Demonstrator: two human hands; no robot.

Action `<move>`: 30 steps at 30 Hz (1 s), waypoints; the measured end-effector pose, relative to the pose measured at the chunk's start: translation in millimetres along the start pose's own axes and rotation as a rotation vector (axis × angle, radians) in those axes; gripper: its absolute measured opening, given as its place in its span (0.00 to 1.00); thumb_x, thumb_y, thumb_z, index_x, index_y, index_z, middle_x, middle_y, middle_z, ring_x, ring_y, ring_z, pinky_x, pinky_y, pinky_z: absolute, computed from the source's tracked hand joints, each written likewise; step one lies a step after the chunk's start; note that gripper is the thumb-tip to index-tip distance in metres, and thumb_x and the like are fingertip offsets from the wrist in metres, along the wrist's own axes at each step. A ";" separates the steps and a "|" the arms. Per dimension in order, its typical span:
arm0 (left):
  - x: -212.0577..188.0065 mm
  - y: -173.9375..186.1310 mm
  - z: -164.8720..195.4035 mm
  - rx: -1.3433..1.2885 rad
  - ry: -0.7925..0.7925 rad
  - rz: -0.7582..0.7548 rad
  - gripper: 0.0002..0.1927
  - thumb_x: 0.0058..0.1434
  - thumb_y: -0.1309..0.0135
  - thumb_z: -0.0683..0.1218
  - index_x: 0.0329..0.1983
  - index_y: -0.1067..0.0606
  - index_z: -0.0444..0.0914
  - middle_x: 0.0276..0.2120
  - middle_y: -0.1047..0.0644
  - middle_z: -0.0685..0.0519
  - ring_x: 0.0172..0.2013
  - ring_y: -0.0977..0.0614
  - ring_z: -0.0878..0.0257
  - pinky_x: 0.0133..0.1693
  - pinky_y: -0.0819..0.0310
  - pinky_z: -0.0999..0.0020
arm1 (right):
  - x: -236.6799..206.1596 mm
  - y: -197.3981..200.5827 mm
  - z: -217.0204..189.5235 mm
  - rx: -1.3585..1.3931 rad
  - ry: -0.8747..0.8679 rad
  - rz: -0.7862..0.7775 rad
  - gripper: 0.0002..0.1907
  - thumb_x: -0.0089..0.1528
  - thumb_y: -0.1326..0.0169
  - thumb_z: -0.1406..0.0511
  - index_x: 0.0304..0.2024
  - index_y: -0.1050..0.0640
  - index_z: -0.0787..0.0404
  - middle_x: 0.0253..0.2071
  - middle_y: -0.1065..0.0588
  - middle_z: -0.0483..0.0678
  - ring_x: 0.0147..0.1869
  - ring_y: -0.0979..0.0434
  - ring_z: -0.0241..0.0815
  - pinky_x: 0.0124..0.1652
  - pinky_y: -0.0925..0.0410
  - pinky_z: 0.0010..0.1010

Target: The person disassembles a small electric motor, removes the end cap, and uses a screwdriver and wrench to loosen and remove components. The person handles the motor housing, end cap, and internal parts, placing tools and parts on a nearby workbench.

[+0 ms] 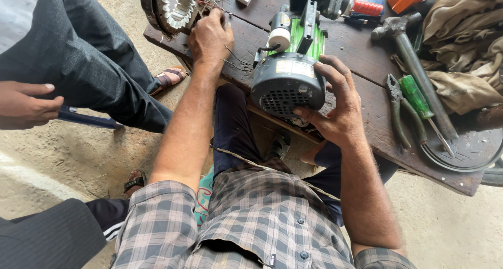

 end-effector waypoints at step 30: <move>-192.0 43.0 14.5 -1.334 -0.108 -0.352 0.06 0.64 0.42 0.33 0.43 0.20 0.31 0.38 0.19 0.49 0.37 0.16 0.63 0.41 0.18 0.70 | -64.1 17.2 -23.7 -0.026 -0.085 0.009 0.15 0.62 0.34 0.69 0.51 0.20 0.58 0.45 0.20 0.50 0.41 0.18 0.43 0.38 0.24 0.32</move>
Point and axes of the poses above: each hand's wrist, its own x-axis towards the middle knuckle, its own y-axis out of the back of the hand, z = x × y, the point moved 7 cm from there along x, towards the middle knuckle
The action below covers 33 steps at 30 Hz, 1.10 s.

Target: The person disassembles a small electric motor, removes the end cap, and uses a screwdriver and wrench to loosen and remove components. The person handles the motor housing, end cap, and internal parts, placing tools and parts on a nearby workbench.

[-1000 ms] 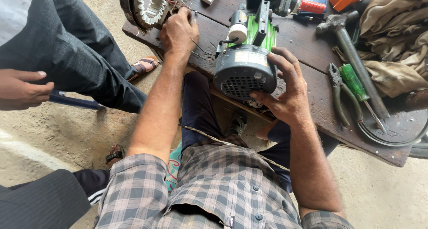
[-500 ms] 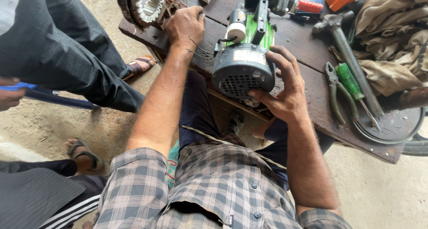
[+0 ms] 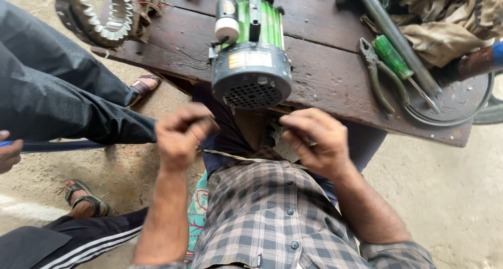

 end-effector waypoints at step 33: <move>10.9 -116.0 36.1 0.213 -0.053 -0.456 0.15 0.57 0.28 0.46 0.37 0.24 0.38 0.35 0.19 0.54 0.36 0.17 0.67 0.38 0.20 0.72 | -27.2 -5.5 29.9 0.336 0.015 -0.131 0.11 0.64 0.39 0.73 0.48 0.20 0.60 0.45 0.21 0.49 0.47 0.17 0.42 0.45 0.24 0.32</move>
Point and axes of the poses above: each hand's wrist, its own x-axis towards the middle knuckle, its own y-axis out of the back of the hand, z = x × y, the point moved 7 cm from there along x, towards the middle knuckle
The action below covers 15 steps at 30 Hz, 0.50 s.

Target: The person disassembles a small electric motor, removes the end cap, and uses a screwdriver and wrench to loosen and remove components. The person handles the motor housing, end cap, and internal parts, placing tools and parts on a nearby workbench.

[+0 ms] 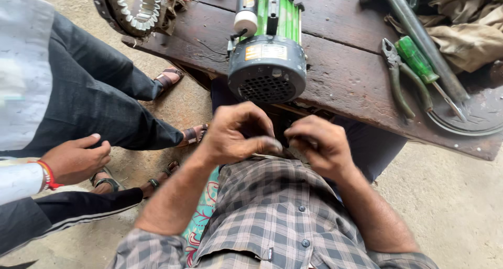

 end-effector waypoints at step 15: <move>177.8 6.3 45.9 1.179 -0.600 -0.533 0.12 0.60 0.29 0.51 0.34 0.21 0.42 0.29 0.20 0.52 0.33 0.17 0.56 0.35 0.23 0.59 | 12.8 -30.5 79.3 0.803 -0.194 -0.017 0.09 0.66 0.38 0.68 0.46 0.18 0.67 0.56 0.24 0.51 0.63 0.25 0.44 0.66 0.33 0.38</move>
Point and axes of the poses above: each hand's wrist, its own x-axis towards the middle knuckle, its own y-axis out of the back of the hand, z = x × y, the point moved 7 cm from there along x, towards the middle knuckle
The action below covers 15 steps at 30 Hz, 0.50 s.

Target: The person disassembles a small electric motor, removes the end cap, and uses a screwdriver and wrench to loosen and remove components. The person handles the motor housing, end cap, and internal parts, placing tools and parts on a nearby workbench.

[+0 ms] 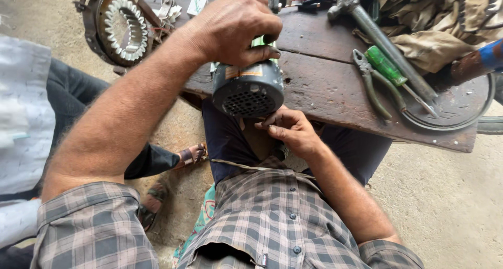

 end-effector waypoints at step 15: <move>22.6 -22.5 16.2 -0.498 0.335 0.129 0.18 0.63 0.33 0.48 0.49 0.29 0.41 0.16 0.28 0.57 0.19 0.24 0.64 0.23 0.33 0.61 | -75.4 43.4 -29.9 0.360 0.129 0.213 0.07 0.67 0.39 0.70 0.46 0.19 0.66 0.55 0.22 0.58 0.60 0.22 0.54 0.58 0.29 0.50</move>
Point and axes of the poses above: each hand's wrist, its own x-axis towards the middle knuckle, its own y-axis out of the back of the hand, z = x × y, the point moved 7 cm from there along x, towards the middle knuckle
